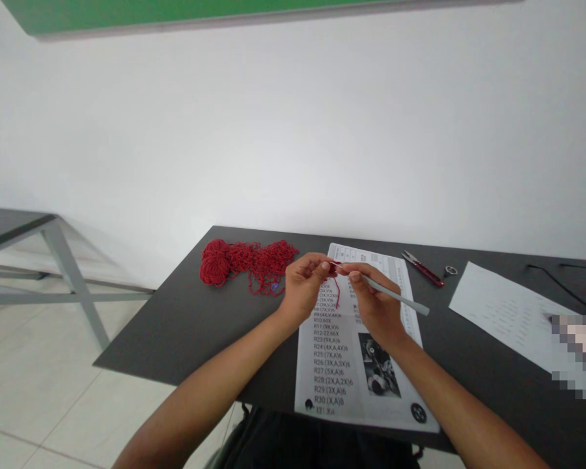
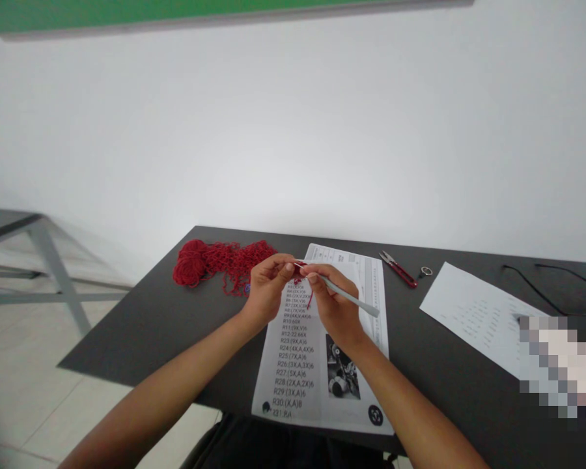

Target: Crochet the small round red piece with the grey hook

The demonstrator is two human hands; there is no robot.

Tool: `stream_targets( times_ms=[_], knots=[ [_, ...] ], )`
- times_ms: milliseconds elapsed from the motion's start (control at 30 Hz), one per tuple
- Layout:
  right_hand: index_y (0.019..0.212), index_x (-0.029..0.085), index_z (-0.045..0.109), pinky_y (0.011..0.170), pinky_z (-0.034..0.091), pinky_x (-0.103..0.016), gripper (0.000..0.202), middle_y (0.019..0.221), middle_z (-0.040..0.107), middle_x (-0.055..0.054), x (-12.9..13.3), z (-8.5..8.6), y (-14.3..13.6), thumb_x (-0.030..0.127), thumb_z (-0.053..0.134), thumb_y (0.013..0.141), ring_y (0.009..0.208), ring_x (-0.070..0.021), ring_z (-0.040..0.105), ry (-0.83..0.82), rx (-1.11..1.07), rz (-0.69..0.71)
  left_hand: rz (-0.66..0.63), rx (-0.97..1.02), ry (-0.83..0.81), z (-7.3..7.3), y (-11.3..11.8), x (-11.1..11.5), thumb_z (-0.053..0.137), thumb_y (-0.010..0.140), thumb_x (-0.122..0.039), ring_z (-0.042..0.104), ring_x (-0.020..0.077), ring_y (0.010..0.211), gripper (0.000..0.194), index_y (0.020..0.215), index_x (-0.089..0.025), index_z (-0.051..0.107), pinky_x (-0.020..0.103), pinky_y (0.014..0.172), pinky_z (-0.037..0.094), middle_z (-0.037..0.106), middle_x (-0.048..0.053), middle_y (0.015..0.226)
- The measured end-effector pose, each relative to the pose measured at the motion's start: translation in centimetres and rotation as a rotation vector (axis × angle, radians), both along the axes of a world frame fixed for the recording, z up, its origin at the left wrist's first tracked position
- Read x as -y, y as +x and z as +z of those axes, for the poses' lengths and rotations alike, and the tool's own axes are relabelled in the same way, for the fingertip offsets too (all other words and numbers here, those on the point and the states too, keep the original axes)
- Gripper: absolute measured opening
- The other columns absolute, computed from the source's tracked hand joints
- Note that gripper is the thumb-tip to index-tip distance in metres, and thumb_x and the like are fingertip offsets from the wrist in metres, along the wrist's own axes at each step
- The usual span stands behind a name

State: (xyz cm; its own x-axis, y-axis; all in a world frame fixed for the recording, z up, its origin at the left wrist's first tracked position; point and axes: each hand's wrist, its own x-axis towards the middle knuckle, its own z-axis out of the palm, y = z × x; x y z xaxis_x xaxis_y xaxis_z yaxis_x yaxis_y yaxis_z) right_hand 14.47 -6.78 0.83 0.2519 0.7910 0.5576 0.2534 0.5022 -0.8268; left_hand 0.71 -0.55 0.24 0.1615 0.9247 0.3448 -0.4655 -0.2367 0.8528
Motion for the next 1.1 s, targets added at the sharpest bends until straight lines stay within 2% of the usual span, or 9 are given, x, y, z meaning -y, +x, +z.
stream_targets(
  times_ms=[167, 533, 767, 1100],
  knots=[
    [0.098, 0.028, 0.078, 0.086, 0.061, -0.035, 0.020, 0.099, 0.083, -0.002, 0.00, 0.04, -0.07, 0.041, 0.062, 0.100, 0.097, -0.0213, 0.077, 0.037, -0.012, 0.010, -0.041, 0.024, -0.036, 0.08, 0.04, 0.24, 0.088, 0.077, -0.045, 0.074, 0.0158, 0.069, 0.031, 0.086, -0.017, 0.077, 0.029, 0.068, 0.061, 0.079, 0.005, 0.079],
    [0.097, 0.026, 0.077, 0.087, 0.062, -0.038, 0.021, 0.098, 0.083, -0.003, -0.09, 0.23, -0.21, 0.041, 0.062, 0.100, 0.097, -0.0229, 0.078, 0.043, -0.022, 0.018, -0.053, 0.041, -0.048, 0.08, -0.01, 0.16, 0.088, 0.077, -0.043, 0.073, 0.0149, 0.066, 0.031, 0.087, -0.016, 0.075, 0.028, 0.067, 0.061, 0.079, 0.004, 0.078],
    [0.097, 0.026, 0.076, 0.084, 0.062, -0.040, 0.022, 0.099, 0.083, -0.005, 0.07, 0.22, -0.05, 0.042, 0.062, 0.100, 0.096, -0.0248, 0.078, 0.037, 0.005, 0.002, -0.046, 0.010, -0.018, 0.13, -0.06, 0.17, 0.087, 0.078, -0.044, 0.073, 0.0149, 0.066, 0.032, 0.087, -0.017, 0.075, 0.029, 0.066, 0.061, 0.078, 0.005, 0.077],
    [0.098, 0.027, 0.076, 0.089, 0.060, -0.039, 0.020, 0.099, 0.083, -0.003, 0.05, 0.14, 0.13, 0.040, 0.062, 0.101, 0.099, -0.0240, 0.077, 0.044, 0.055, -0.002, 0.002, -0.040, 0.061, 0.28, -0.10, 0.20, 0.085, 0.080, -0.045, 0.071, 0.0144, 0.069, 0.029, 0.086, -0.018, 0.077, 0.028, 0.067, 0.060, 0.077, 0.004, 0.079]
  ],
)
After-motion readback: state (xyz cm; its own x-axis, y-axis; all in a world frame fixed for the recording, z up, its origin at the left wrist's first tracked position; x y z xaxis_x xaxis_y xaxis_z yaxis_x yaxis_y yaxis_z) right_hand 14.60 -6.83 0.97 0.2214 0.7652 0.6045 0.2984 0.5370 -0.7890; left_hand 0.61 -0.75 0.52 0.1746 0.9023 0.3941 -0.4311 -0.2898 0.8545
